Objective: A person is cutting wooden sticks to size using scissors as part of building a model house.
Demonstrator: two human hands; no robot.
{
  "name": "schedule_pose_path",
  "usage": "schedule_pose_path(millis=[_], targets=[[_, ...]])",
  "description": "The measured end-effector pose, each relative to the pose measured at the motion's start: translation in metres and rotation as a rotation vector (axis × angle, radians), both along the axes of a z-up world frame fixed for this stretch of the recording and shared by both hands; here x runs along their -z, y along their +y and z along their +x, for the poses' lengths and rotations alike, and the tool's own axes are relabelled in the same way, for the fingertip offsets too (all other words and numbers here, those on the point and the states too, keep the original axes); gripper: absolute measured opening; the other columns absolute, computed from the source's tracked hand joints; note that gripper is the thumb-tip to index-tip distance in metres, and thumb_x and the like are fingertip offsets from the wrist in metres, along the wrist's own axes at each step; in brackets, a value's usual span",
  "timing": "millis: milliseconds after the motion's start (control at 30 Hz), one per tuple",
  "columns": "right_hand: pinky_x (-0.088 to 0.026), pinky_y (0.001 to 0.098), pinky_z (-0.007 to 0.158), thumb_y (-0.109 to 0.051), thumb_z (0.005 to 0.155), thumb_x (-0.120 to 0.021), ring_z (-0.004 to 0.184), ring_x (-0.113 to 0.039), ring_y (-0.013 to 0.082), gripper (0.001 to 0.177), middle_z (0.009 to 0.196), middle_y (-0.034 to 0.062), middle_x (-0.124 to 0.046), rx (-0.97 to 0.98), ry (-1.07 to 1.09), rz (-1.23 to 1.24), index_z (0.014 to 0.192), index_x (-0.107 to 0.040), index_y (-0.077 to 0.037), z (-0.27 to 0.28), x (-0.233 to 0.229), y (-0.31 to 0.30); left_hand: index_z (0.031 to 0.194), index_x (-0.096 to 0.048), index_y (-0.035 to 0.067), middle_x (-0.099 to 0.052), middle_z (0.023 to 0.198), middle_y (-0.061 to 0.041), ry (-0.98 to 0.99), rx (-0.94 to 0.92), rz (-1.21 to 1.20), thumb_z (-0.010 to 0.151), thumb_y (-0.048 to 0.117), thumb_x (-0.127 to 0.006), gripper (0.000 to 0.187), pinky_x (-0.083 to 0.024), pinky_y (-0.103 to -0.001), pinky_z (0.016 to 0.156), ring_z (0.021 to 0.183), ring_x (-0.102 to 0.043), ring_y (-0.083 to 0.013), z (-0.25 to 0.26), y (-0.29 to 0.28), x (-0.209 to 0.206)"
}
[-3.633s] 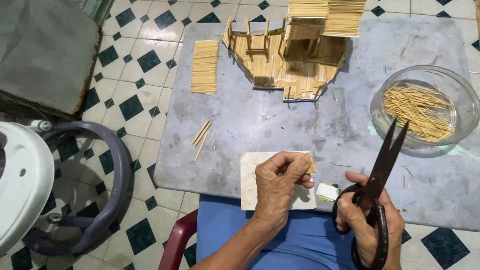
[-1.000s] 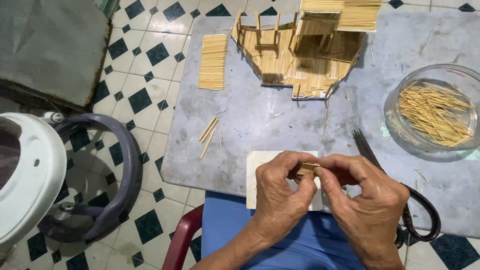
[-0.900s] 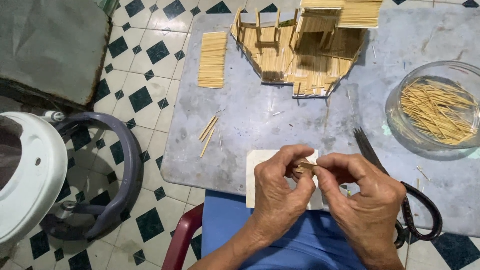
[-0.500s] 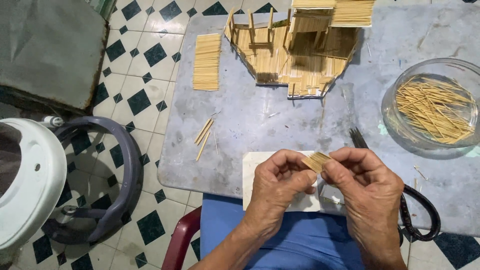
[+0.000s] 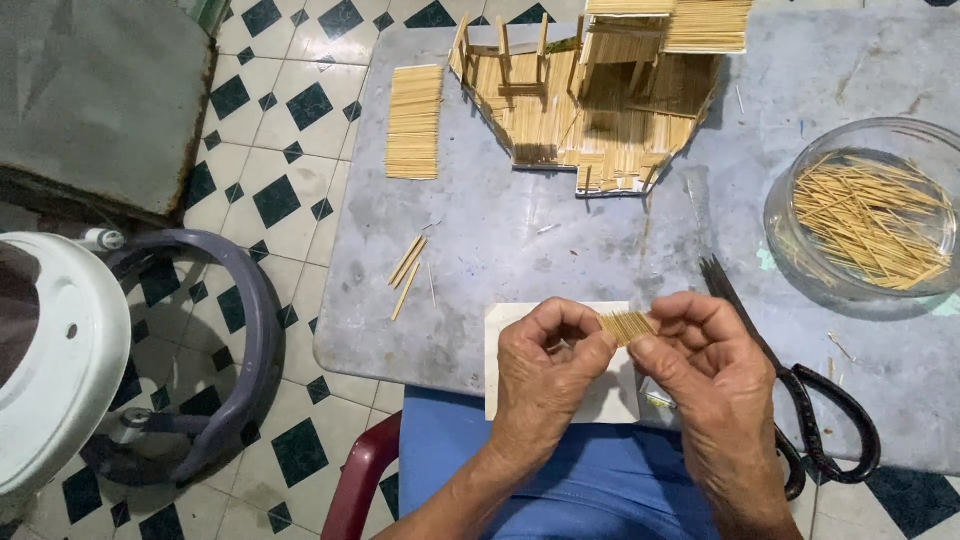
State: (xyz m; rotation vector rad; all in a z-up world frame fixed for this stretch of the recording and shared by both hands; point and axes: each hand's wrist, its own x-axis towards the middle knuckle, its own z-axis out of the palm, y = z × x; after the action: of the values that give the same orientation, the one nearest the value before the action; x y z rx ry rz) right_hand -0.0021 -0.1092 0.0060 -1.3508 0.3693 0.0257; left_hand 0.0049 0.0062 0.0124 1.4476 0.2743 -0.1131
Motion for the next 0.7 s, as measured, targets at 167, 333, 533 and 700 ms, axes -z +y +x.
schedule_pose_path(millis=[167, 333, 533, 700], targets=[[-0.045, 0.0199, 0.071, -0.002, 0.068, -0.06, 0.074, -0.055, 0.0106, 0.031, 0.08, 0.0081, -0.059, -0.076, -0.056, -0.238, 0.097, -0.051, -0.002, 0.002, -0.023, -0.001, 0.058, -0.053, 0.01, -0.043, 0.05, 0.007, -0.08, 0.009, 0.187, 0.067, 0.011, -0.062, 0.013, -0.029, -0.018, 0.04, 0.045, -0.032, -0.0015, -0.001, 0.0, -0.01], [-0.043, 0.0177, 0.064, -0.002, 0.066, -0.064, 0.07, -0.054, 0.0084, 0.031, 0.074, 0.0055, -0.059, -0.177, -0.127, -0.338, 0.095, -0.053, -0.002, 0.004, -0.019, -0.005, 0.056, -0.051, 0.011, -0.045, 0.05, 0.007, -0.084, 0.039, 0.185, 0.066, 0.01, -0.063, 0.015, -0.028, -0.018, 0.039, 0.044, -0.032, -0.0008, -0.001, -0.001, -0.011], [-0.042, 0.0164, 0.062, -0.002, 0.067, -0.063, 0.065, -0.052, 0.0083, 0.028, 0.07, 0.0063, -0.057, -0.127, -0.059, -0.246, 0.094, -0.054, -0.002, 0.004, -0.014, -0.003, 0.072, -0.056, 0.008, -0.051, 0.06, 0.002, -0.024, 0.105, 0.117, 0.067, 0.008, -0.058, 0.005, -0.037, -0.016, 0.046, 0.054, -0.044, -0.0028, 0.0, 0.006, -0.014], [-0.042, 0.0171, 0.063, 0.0, 0.066, -0.063, 0.065, -0.053, 0.0095, 0.031, 0.07, 0.0078, -0.057, -0.114, 0.028, -0.204, 0.096, -0.054, -0.002, 0.004, -0.016, -0.002, 0.067, -0.054, 0.007, -0.05, 0.052, -0.002, 0.059, 0.135, 0.004, 0.067, 0.007, -0.058, 0.004, -0.038, -0.018, 0.045, 0.046, -0.045, -0.0062, 0.002, 0.007, -0.013]])
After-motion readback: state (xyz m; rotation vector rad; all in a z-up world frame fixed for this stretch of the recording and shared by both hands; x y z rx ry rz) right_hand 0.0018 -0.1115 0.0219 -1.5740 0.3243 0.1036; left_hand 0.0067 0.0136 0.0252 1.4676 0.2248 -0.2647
